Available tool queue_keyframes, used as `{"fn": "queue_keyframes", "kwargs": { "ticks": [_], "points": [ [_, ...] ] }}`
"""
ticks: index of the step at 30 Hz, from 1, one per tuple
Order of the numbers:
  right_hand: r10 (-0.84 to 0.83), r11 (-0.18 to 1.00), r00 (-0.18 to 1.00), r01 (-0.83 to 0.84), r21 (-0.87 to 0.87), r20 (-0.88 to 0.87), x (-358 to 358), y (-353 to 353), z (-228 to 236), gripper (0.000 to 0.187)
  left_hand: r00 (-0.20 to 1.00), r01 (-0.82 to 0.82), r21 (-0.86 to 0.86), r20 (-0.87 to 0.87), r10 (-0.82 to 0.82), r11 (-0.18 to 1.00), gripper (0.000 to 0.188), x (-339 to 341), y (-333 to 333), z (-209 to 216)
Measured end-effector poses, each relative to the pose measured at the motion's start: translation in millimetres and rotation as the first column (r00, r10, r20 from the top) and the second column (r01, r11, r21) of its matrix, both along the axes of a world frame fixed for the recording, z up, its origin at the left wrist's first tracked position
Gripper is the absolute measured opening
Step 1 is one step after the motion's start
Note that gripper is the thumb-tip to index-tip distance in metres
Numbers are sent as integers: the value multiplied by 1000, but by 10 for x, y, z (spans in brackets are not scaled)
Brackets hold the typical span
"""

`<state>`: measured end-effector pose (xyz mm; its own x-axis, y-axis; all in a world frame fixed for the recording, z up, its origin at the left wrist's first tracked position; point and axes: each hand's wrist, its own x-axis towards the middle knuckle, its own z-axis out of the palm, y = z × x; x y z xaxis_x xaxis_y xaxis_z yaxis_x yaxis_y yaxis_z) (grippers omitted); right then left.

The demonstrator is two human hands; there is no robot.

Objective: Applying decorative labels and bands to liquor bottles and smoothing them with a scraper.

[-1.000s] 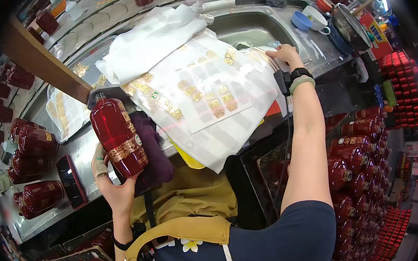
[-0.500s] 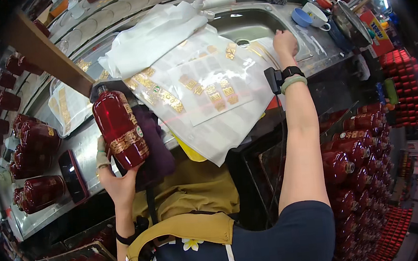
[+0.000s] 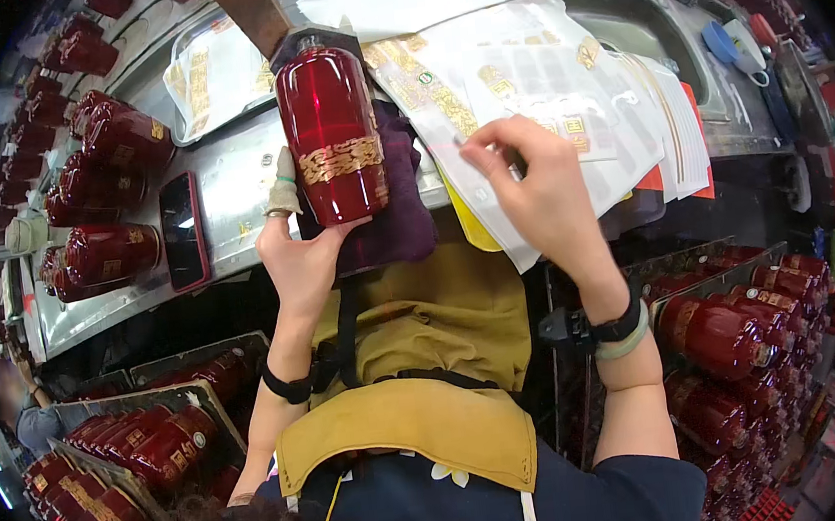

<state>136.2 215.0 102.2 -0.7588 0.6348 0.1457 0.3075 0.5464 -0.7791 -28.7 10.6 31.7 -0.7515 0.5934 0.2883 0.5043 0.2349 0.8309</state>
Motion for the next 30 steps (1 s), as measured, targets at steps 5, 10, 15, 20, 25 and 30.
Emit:
{"fn": "queue_keyframes", "kwargs": {
  "ticks": [5, 10, 15, 20, 25, 30],
  "points": [
    [222, 944, 965, -248, -215, -140, -206, -631, 138, 11, 999, -22, 62, 43, 19, 998, 83, 27, -35, -10],
    [161, 944, 980, -187, -272, -113, -302, -675, -76, 11, 954, 154, 165, 232, -190, 974, 87, 89, -158, 121],
    [115, 958, 983, -148, -245, -142, -296, -700, -186, 13, 815, 65, 325, 528, -239, 943, 72, 201, -101, 150],
    [37, 935, 994, -72, -347, -107, -301, -691, -284, 17, 829, 27, 390, 506, -239, 920, 70, 254, -70, 91],
    [8, 929, 992, -54, -366, -125, -324, -698, -309, 18, 814, 25, 390, 527, -245, 921, 69, 245, -77, 98],
    [12, 933, 991, -59, -355, -135, -333, -692, -339, 18, 826, 24, 395, 510, -241, 918, 68, 254, -66, 103]
  ]
}}
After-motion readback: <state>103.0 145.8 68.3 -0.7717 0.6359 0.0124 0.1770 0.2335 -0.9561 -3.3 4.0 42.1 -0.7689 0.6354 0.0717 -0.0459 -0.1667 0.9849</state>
